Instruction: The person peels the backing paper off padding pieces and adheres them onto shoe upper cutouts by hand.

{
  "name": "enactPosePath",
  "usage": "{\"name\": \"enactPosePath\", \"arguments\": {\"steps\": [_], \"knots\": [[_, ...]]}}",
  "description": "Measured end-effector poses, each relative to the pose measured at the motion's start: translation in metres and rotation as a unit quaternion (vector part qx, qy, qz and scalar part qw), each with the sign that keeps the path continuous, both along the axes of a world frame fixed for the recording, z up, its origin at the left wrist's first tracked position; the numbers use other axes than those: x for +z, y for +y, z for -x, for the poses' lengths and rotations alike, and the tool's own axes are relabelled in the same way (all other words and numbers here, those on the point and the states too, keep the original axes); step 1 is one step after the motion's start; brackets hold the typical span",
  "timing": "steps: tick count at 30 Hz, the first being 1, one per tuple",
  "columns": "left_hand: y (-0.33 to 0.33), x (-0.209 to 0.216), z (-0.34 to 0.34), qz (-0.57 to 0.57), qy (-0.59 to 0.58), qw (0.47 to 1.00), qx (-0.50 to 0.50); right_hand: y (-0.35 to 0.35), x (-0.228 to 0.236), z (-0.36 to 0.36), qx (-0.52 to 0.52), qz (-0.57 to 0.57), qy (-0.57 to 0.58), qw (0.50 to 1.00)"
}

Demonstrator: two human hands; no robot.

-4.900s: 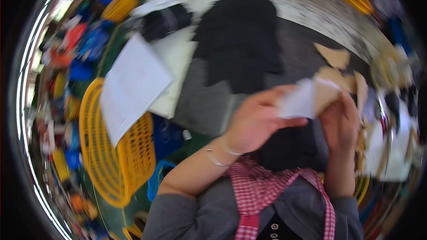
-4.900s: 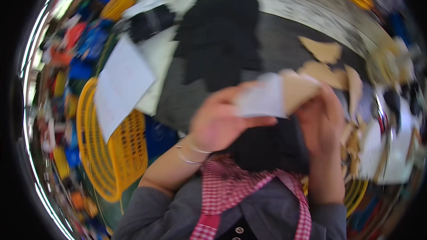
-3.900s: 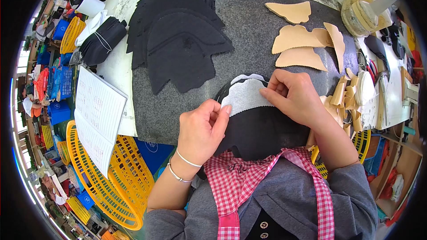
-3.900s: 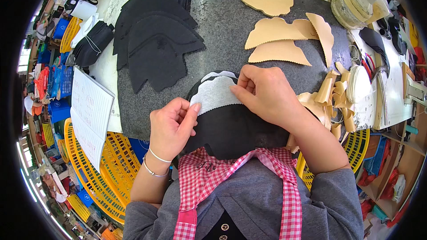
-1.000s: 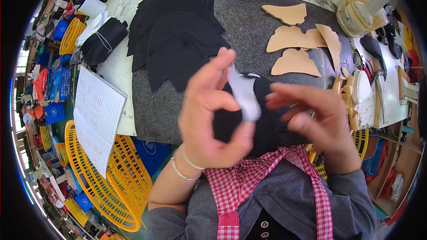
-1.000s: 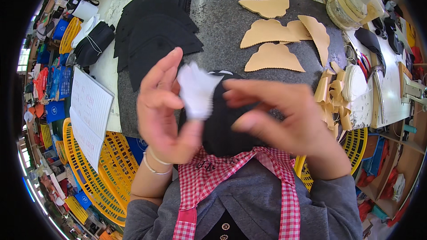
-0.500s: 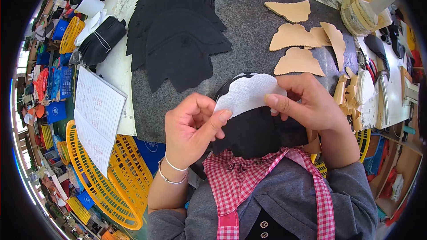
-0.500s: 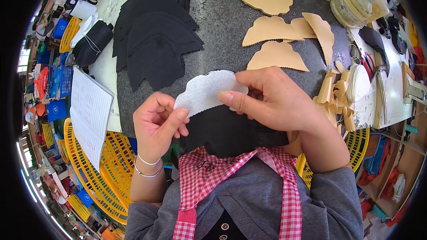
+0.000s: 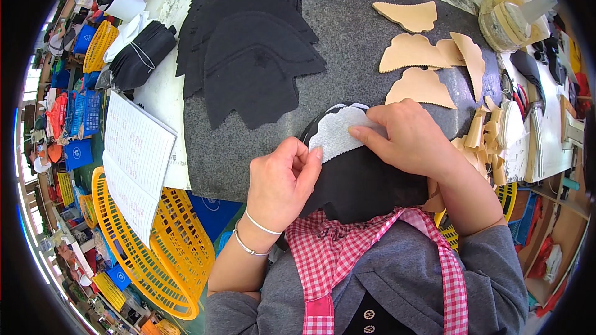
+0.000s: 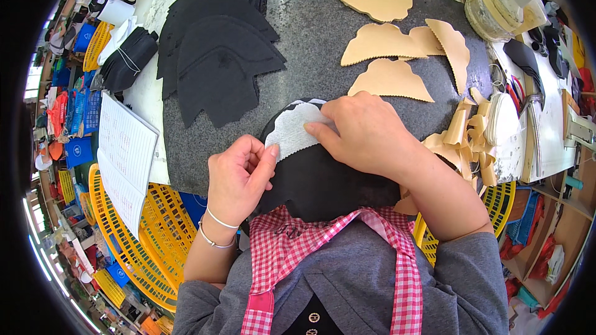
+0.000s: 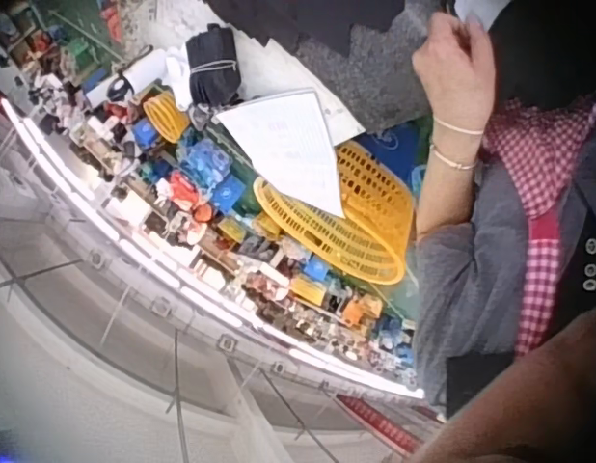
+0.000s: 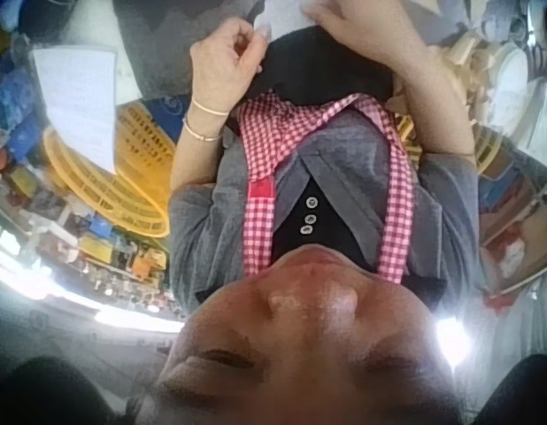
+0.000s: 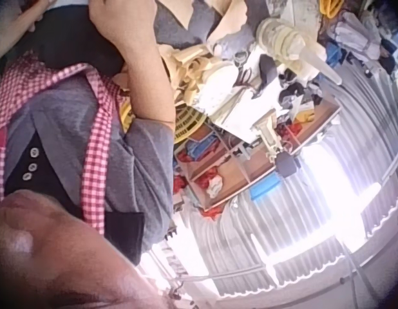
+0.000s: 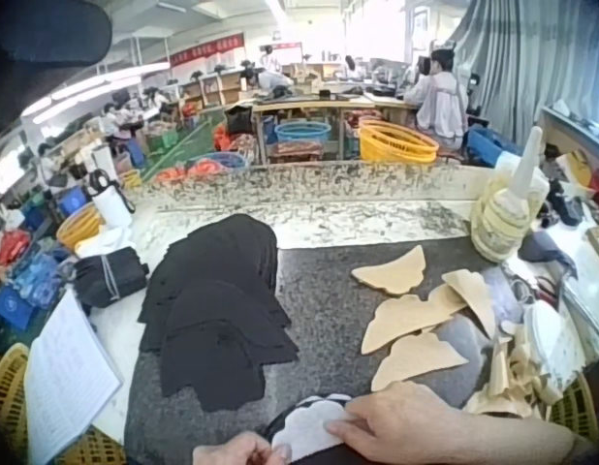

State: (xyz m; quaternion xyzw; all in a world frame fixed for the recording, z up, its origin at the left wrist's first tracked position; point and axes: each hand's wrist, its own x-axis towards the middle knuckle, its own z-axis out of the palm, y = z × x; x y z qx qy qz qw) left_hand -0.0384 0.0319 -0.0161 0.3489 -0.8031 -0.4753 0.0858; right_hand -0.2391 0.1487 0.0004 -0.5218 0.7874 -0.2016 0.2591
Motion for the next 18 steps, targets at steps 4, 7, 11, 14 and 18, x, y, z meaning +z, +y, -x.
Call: {"name": "enactPosePath", "arguments": {"steps": [4, 7, 11, 14, 18], "knots": [[-0.004, -0.006, 0.006, 0.048, -0.018, 0.998, -0.020, -0.007, 0.005, -0.003, 0.026, -0.046, 0.071, 0.996], [-0.008, -0.005, 0.013, 0.142, -0.038, 0.988, -0.056, -0.011, 0.012, -0.005, 0.057, -0.089, 0.157, 0.982], [-0.017, -0.001, 0.013, 0.252, -0.130, 0.957, -0.062, -0.016, 0.031, 0.004, 0.061, -0.161, 0.277, 0.945], [-0.020, -0.001, 0.002, 0.261, -0.165, 0.950, -0.037, -0.011, 0.037, 0.002, 0.051, 0.151, 0.170, 0.972], [-0.016, -0.017, -0.004, 0.276, -0.089, 0.956, -0.043, -0.007, 0.097, -0.063, 0.103, 0.382, -0.278, 0.876]]}}
